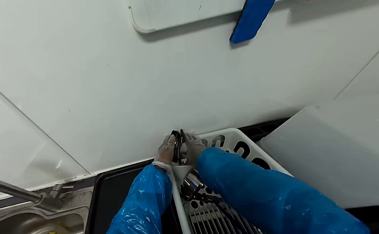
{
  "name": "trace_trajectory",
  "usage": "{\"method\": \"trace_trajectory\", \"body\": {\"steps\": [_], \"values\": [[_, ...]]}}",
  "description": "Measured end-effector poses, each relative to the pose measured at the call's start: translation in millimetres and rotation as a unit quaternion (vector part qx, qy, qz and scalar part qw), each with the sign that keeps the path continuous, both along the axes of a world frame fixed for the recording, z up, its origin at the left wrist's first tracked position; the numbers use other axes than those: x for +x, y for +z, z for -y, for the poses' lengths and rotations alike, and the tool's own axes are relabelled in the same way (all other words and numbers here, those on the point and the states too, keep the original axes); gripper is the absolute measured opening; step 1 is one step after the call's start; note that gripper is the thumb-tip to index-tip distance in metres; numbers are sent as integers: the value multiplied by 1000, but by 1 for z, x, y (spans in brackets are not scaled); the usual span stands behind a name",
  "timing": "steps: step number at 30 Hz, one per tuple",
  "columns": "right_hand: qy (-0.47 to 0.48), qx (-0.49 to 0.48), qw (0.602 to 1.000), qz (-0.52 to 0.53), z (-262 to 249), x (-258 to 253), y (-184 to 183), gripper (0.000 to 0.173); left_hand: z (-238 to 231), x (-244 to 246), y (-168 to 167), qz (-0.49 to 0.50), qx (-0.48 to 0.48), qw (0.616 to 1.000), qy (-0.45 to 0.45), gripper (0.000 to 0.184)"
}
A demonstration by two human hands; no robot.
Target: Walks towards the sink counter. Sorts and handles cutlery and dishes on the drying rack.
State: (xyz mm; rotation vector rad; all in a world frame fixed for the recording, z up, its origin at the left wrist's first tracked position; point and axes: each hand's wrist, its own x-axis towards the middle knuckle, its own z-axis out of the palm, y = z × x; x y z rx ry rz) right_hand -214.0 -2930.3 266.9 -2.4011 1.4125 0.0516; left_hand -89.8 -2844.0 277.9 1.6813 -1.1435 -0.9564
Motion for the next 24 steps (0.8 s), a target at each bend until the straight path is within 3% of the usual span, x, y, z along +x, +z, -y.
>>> {"method": "trace_trajectory", "body": {"steps": [3, 5, 8, 12, 16, 18, 22, 24], "values": [[-20, 20, 999, 23, -8, 14, 1, 137, -4, -4, 5, 4, 3, 1000, 22, 60], [-39, 29, 995, 92, -14, 20, -2, 138, -5, -5, 9, 14, 17, 999, 28, 61], [-58, 39, 982, 176, -22, 27, -2, 130, 6, 1, 4, -52, 14, 998, 23, 57], [-74, 53, 955, 281, -26, 31, -11, 113, 12, 6, -4, -60, 15, 998, 28, 58], [-42, 94, 968, 229, -23, 25, 0, 80, 0, 12, 0, -27, 24, 999, 36, 59], [-32, 98, 980, 170, -14, 25, -2, 73, -1, 16, 7, -36, 37, 998, 36, 56], [5, 94, 984, 151, 0, 27, -14, 67, -7, 15, 21, -187, 37, 978, 88, 48], [32, 93, 988, 123, 8, 29, -16, 63, -6, 12, 18, -217, 25, 969, 114, 46]]}}
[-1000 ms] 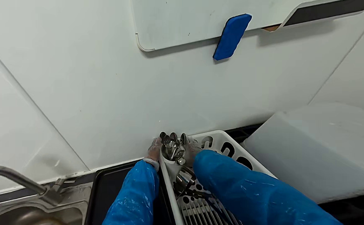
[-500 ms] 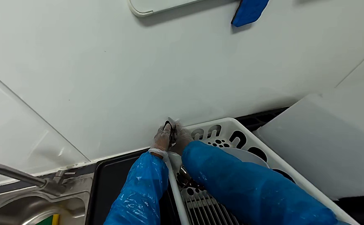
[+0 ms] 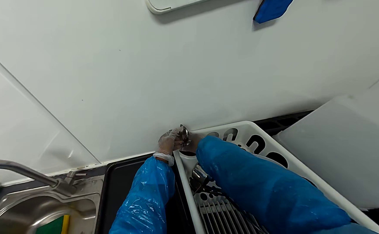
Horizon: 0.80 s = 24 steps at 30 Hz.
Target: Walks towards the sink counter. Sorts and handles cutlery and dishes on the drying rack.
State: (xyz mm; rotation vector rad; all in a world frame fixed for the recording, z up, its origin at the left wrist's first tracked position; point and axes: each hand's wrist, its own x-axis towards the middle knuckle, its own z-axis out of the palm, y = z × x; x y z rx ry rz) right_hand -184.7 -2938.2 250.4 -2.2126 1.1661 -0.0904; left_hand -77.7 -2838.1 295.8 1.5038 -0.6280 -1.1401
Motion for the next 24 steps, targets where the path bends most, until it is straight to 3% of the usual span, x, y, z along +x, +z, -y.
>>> {"method": "trace_trajectory", "body": {"steps": [3, 8, 13, 15, 16, 18, 20, 24], "values": [[3, -15, 999, -42, -1, 4, 5, 50, 2, -3, -6, -17, -16, 1000, 20, 47], [-76, 9, 996, -52, -27, 7, 21, 50, -14, 1, -9, -17, -59, 998, 16, 46], [-102, 21, 994, -31, -30, 8, 21, 50, -30, 19, -7, 117, -95, 984, 100, 37], [-131, 45, 990, -5, -31, 5, 27, 46, -34, 26, -9, 194, -76, 975, 80, 31], [-142, 47, 989, 21, -30, 4, 26, 44, -35, 26, -9, 235, -54, 970, 32, 36], [-152, 44, 986, 55, -29, 2, 32, 43, -33, 21, -9, 293, -7, 952, -91, 70], [-161, 38, 982, 91, -31, -1, 44, 41, -16, 19, -21, 340, 7, 929, -145, 92], [-148, 22, 971, 186, -31, -7, 57, 30, 2, 5, -32, 316, 16, 937, -148, 100]]}}
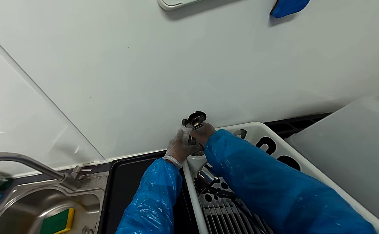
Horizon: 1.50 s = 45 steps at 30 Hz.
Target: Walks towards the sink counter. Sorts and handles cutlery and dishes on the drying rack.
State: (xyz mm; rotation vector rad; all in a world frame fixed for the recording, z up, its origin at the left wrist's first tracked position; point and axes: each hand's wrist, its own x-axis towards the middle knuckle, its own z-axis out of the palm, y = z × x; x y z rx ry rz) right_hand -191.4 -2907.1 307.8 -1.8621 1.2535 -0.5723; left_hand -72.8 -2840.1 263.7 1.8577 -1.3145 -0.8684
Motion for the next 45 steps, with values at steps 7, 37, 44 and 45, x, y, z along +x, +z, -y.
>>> {"method": "trace_trajectory", "body": {"steps": [7, 37, 44, 45], "values": [[61, 2, 986, 158, -30, -10, 38, 11, -7, -22, 34, -72, -116, 990, 24, 45], [299, -57, 863, -404, 23, -25, -18, 21, -67, -3, 10, -284, -118, 946, 100, 31], [293, -130, 909, -267, 48, -47, -57, 11, -68, -3, 7, -250, -118, 956, 100, 34], [286, -131, 906, -281, 47, -47, -55, 13, -68, -3, 7, -254, -119, 954, 108, 33]]}}
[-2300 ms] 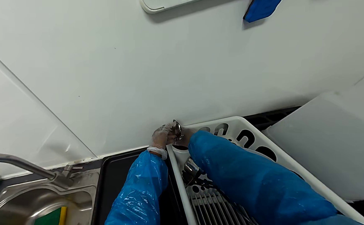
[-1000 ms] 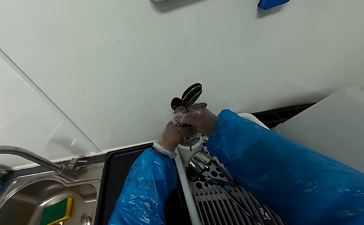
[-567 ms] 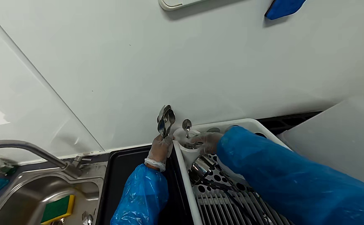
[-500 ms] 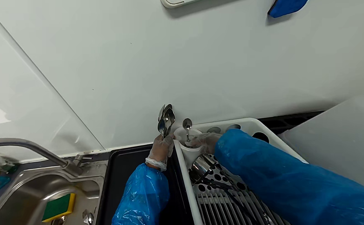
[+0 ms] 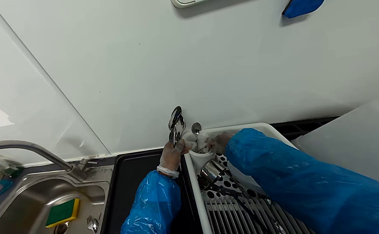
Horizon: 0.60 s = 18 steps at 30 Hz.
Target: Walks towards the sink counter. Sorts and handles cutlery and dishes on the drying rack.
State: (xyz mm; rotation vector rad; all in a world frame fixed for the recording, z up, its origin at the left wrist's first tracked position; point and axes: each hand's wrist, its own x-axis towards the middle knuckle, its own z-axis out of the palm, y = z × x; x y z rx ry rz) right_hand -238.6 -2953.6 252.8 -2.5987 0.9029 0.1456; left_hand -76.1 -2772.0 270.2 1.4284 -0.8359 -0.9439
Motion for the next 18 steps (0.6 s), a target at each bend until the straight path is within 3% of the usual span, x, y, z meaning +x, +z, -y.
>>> {"method": "trace_trajectory", "body": {"steps": [4, 14, 18], "values": [[-15, -14, 994, -103, -24, 8, 30, 20, -2, -1, 4, -12, -3, 1000, 13, 32], [-2, -133, 991, 18, -11, -3, -3, 20, -2, -3, 5, -1, -13, 1000, 6, 33], [-13, -49, 995, -82, -35, 14, 32, 36, -3, -8, 9, -22, -14, 999, 30, 32]]}}
